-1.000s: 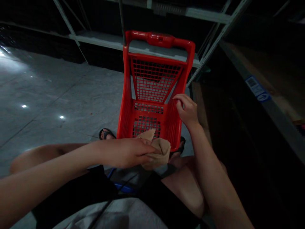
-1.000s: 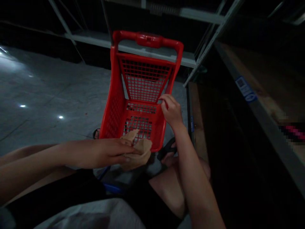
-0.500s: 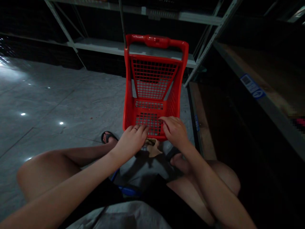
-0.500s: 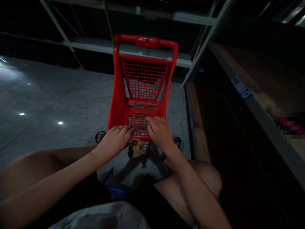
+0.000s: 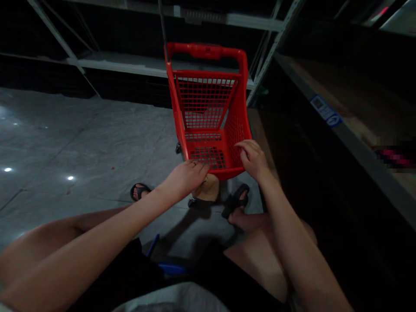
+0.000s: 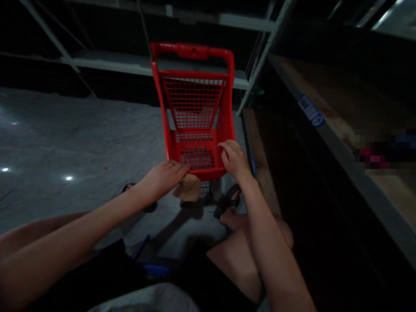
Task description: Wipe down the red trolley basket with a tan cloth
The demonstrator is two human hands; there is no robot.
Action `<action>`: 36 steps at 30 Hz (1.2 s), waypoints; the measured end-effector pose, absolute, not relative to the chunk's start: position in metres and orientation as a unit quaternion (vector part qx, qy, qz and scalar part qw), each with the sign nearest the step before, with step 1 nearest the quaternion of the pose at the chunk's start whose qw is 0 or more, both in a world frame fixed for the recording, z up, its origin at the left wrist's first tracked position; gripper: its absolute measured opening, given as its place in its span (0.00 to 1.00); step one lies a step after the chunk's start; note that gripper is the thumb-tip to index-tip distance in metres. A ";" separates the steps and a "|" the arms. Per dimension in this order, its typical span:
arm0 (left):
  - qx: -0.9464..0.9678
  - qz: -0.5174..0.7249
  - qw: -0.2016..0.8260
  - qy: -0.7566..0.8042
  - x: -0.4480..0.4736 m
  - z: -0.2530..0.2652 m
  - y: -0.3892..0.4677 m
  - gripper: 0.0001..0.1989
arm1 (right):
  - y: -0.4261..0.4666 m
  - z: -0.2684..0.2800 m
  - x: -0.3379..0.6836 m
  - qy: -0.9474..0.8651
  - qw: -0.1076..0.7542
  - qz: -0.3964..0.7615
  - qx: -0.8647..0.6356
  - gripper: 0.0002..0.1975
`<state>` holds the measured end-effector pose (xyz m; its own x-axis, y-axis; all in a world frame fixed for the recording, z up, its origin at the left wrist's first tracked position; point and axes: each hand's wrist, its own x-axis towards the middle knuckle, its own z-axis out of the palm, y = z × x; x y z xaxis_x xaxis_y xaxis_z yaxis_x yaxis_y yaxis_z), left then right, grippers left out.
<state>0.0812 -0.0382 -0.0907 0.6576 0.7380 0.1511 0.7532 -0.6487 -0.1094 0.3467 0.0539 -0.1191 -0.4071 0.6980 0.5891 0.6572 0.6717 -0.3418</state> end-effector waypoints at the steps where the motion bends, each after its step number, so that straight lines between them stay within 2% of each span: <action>1: -0.910 -0.039 0.092 -0.403 0.072 -0.090 -0.034 0.12 | 0.057 -0.120 0.344 -0.835 0.375 0.029 -0.401 0.15; 6: -0.895 -0.001 0.124 -0.428 0.061 -0.092 -0.015 0.11 | 0.070 -0.123 0.321 -0.812 0.427 0.014 -0.398 0.14; 11: -0.855 0.010 0.112 -0.507 0.081 -0.088 -0.002 0.09 | 0.080 -0.120 0.303 -0.712 0.463 -0.013 -0.528 0.17; 16: -0.823 0.047 0.092 -0.559 0.093 -0.079 0.004 0.08 | 0.084 -0.116 0.288 -0.615 0.492 0.030 -0.616 0.19; 20: -0.804 0.046 0.103 -0.584 0.099 -0.080 0.009 0.12 | 0.074 -0.139 0.274 -0.498 0.563 0.071 -0.656 0.19; 23: -0.787 0.025 0.106 -0.608 0.105 -0.082 0.016 0.13 | 0.051 -0.161 0.258 -0.401 0.610 0.184 -0.658 0.19; 26: -0.771 -0.007 0.093 -0.630 0.112 -0.086 0.024 0.16 | 0.023 -0.168 0.242 -0.309 0.618 0.419 -0.589 0.23; 29: -0.789 -0.071 0.075 -0.605 0.111 -0.090 0.031 0.20 | 0.008 -0.155 0.230 -0.245 0.574 0.629 -0.464 0.25; 31: -0.806 -0.121 0.065 -0.576 0.106 -0.094 0.034 0.20 | 0.009 -0.144 0.226 -0.230 0.560 0.684 -0.406 0.24; 36: -0.867 -0.201 0.041 -0.454 0.088 -0.105 0.052 0.25 | 0.034 -0.132 0.220 -0.187 0.593 0.690 -0.370 0.21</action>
